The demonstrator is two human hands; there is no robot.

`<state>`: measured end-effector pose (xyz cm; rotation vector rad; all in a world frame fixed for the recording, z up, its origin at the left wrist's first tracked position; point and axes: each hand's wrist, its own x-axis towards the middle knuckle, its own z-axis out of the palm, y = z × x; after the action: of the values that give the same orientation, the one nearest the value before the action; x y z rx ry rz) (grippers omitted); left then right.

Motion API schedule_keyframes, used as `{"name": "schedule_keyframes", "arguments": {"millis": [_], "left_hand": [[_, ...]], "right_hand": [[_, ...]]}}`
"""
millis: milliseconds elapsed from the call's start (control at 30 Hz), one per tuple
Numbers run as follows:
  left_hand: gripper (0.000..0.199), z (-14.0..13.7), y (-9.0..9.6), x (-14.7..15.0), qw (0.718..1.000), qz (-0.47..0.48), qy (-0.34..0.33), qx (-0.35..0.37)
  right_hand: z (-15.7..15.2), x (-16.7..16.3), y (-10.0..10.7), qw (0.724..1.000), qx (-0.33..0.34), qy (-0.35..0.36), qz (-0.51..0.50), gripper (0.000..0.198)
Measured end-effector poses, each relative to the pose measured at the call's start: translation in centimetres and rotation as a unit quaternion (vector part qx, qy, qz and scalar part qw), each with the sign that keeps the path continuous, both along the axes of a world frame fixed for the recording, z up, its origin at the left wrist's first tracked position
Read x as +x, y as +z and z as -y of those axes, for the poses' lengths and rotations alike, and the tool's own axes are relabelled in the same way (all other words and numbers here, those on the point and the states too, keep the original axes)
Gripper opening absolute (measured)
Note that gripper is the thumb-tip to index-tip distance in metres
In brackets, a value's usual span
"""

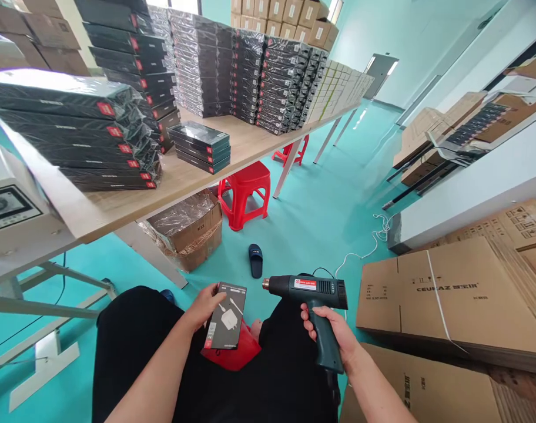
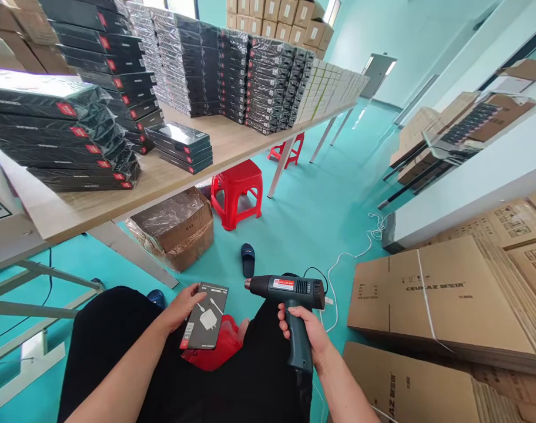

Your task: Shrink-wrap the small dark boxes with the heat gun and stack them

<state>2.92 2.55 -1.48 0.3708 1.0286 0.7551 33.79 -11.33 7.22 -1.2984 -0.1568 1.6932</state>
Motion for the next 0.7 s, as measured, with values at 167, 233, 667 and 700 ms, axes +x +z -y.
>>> {"name": "schedule_keyframes", "arguments": {"millis": [167,233,667,700], "left_hand": [[0.033,-0.6,0.3,0.3,0.995,-0.013,-0.007,0.104],[0.036,-0.8,0.5,0.2,0.992,-0.026,0.024,0.117],[0.046,-0.8,-0.1,-0.8,0.902,-0.235,-0.027,0.36],[0.045,-0.9,-0.3,-1.1,0.885,-0.268,-0.038,0.378]], "right_hand": [[1.1,-0.4,0.5,0.999,0.039,0.02,-0.016,0.026],[1.2,-0.8,1.4,0.996,0.062,0.065,-0.005,0.028],[-1.8,-8.0,4.0,0.983,0.117,0.116,0.075,0.029],[-2.0,-7.4,4.1,0.986,0.107,0.092,0.083,0.029]]}}
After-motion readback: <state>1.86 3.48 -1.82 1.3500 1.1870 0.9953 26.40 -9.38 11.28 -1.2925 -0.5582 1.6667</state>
